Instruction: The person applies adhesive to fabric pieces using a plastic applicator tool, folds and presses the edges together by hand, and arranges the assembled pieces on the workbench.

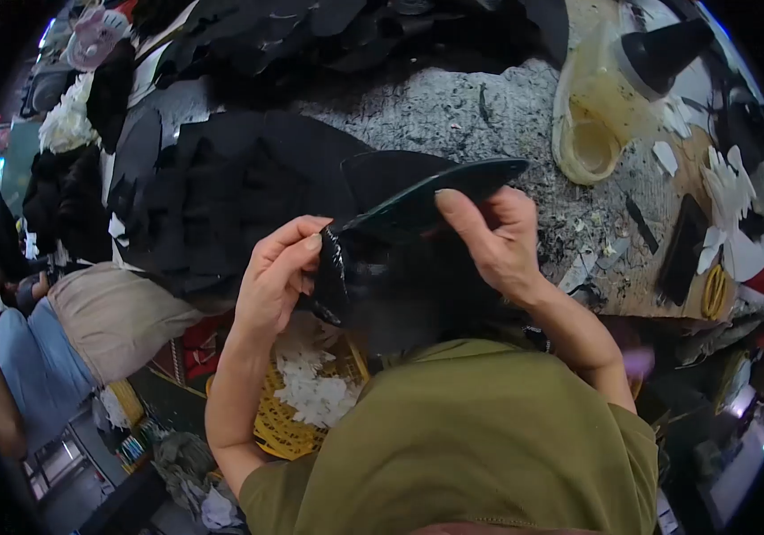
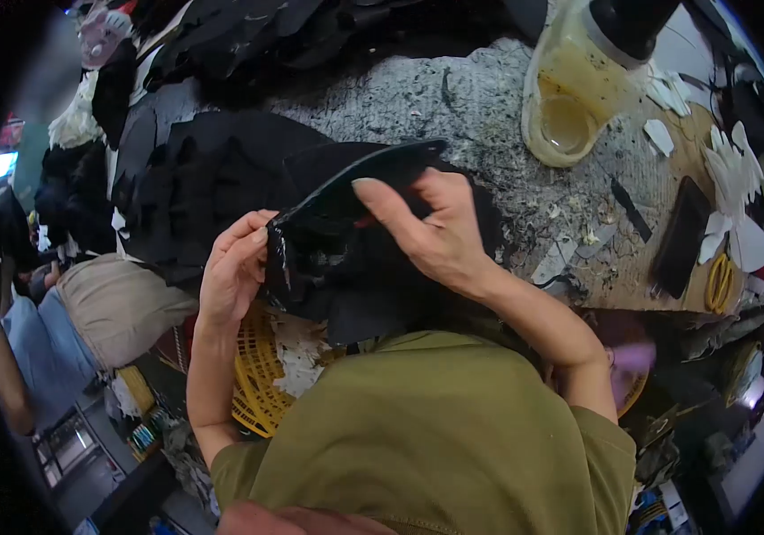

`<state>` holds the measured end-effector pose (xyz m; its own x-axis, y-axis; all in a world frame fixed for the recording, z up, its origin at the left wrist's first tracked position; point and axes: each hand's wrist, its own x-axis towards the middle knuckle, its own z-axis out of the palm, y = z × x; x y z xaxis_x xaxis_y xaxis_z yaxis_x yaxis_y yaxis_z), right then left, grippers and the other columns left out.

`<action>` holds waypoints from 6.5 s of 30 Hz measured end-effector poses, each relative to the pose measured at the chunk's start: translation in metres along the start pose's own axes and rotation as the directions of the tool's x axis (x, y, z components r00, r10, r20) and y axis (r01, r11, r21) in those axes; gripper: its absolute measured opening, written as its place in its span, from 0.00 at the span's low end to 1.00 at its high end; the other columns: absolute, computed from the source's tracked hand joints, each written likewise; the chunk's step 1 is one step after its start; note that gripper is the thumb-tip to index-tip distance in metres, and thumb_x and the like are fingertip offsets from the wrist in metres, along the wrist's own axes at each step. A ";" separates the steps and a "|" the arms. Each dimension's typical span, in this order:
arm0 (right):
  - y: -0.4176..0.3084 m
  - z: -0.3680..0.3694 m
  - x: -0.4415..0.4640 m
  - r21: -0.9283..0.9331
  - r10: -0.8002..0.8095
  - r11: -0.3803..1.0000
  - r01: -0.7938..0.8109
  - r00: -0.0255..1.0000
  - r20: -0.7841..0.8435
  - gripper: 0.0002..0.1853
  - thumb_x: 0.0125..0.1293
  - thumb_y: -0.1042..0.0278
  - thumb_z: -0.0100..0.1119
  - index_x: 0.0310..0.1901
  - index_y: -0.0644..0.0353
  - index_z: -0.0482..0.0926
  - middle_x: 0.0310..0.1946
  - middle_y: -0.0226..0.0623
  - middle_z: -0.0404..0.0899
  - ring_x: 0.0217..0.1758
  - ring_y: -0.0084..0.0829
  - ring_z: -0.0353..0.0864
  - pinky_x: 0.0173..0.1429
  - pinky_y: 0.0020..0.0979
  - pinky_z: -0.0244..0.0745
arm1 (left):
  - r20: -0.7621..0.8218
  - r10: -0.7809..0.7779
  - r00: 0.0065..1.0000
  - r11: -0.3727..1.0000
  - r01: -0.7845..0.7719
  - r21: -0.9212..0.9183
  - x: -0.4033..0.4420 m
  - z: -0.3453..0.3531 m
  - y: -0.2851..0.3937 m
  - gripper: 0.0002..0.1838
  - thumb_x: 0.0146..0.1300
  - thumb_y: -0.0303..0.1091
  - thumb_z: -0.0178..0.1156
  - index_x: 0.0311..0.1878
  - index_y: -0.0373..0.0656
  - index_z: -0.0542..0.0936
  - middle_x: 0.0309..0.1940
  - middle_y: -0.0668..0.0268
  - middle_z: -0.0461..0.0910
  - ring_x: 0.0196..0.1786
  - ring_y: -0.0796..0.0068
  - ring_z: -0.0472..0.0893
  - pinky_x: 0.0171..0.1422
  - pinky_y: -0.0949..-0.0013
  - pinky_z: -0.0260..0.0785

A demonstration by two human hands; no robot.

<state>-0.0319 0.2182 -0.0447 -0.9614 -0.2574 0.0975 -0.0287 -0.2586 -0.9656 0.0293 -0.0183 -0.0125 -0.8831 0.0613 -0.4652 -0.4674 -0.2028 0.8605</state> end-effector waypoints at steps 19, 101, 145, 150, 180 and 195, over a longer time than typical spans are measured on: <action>-0.003 -0.055 -0.017 -0.229 -0.274 0.942 0.248 0.957 -0.093 0.07 0.64 0.82 0.59 0.43 0.67 0.80 0.34 0.36 0.79 0.35 0.27 0.74 0.42 0.26 0.69 | -0.003 0.248 0.969 0.874 -0.225 -0.432 -0.004 0.021 -0.004 0.30 0.70 0.34 0.49 0.72 0.38 0.57 0.49 0.59 0.79 0.50 0.74 0.81 0.48 0.74 0.77; -0.005 -0.149 -0.042 -0.573 -0.598 0.780 0.254 0.575 -0.559 0.09 0.72 0.72 0.53 0.41 0.69 0.79 0.37 0.35 0.82 0.37 0.20 0.76 0.45 0.23 0.72 | 0.451 0.626 0.636 -0.007 -0.574 0.819 0.032 0.098 -0.094 0.16 0.50 0.33 0.70 0.43 0.39 0.82 0.43 0.64 0.80 0.44 0.65 0.77 0.46 0.63 0.70; 0.014 -0.021 0.016 -0.536 -0.142 0.509 0.673 0.680 0.719 0.20 0.47 0.83 0.58 0.45 0.58 0.79 0.40 0.30 0.81 0.39 0.29 0.79 0.57 0.38 0.67 | -0.246 0.686 0.684 0.581 -0.312 0.752 0.031 0.032 -0.050 0.05 0.57 0.19 0.61 0.36 0.37 0.79 0.32 0.64 0.79 0.25 0.75 0.76 0.30 0.73 0.67; 0.009 -0.026 0.023 -0.394 -0.013 0.616 0.682 0.509 0.861 0.19 0.47 0.81 0.59 0.44 0.57 0.79 0.35 0.28 0.77 0.43 0.30 0.77 0.58 0.36 0.66 | -0.256 0.701 0.666 0.585 -0.330 0.741 0.023 0.037 -0.045 0.05 0.58 0.19 0.61 0.37 0.37 0.79 0.35 0.65 0.80 0.29 0.77 0.76 0.31 0.75 0.67; -0.019 -0.125 -0.038 -0.626 -0.300 0.779 0.011 0.884 -0.358 0.08 0.65 0.71 0.64 0.30 0.67 0.80 0.19 0.35 0.76 0.20 0.27 0.71 0.29 0.26 0.64 | -0.006 -0.145 0.989 0.984 0.145 0.106 0.043 0.034 0.009 0.08 0.67 0.35 0.61 0.42 0.40 0.82 0.25 0.77 0.76 0.26 0.92 0.72 0.26 0.86 0.61; -0.032 -0.041 0.014 -0.422 -0.390 0.678 0.601 0.782 0.486 0.13 0.52 0.76 0.67 0.40 0.58 0.82 0.35 0.33 0.83 0.36 0.33 0.81 0.46 0.32 0.69 | 0.026 -0.147 0.989 0.988 0.148 -0.041 0.028 0.040 -0.004 0.09 0.69 0.37 0.59 0.39 0.41 0.82 0.24 0.73 0.76 0.25 0.88 0.75 0.26 0.82 0.71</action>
<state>-0.0556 0.2615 -0.0223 -0.6075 -0.5531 0.5702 -0.7130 0.0633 -0.6983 0.0051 0.0230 -0.0209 -0.8054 0.1155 -0.5813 -0.5910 -0.2315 0.7728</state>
